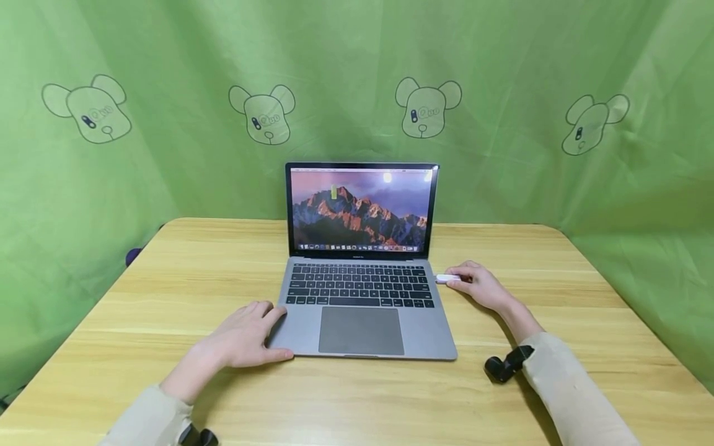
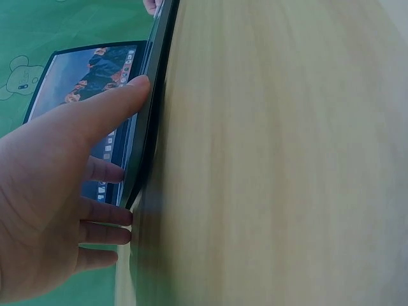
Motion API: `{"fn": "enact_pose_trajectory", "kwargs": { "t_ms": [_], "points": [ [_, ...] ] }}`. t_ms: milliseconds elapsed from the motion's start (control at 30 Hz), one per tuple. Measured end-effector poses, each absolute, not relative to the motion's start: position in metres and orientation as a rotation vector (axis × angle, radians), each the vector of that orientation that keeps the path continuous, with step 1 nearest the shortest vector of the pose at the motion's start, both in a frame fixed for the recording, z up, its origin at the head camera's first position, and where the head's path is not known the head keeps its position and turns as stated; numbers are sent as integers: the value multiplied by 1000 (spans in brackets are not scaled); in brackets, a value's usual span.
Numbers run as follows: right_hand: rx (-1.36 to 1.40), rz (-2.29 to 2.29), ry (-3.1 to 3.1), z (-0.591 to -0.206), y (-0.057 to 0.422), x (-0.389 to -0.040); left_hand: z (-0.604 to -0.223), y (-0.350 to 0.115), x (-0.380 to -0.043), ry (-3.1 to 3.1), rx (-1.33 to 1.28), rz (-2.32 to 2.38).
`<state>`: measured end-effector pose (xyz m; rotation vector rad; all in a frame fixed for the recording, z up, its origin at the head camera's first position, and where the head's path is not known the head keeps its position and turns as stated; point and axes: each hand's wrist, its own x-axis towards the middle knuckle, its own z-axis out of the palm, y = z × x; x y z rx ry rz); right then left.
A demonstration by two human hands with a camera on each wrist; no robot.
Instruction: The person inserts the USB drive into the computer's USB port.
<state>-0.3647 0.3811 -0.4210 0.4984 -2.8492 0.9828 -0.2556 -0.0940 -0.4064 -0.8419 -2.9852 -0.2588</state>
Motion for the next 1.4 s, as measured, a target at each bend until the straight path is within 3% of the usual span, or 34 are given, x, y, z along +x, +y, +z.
{"fn": "enact_pose_trajectory", "kwargs": {
  "t_ms": [1400],
  "points": [
    [471,980,-2863,-421,380,-368,-410,-94,-258,-2970,-855,-256]
  ]
}}
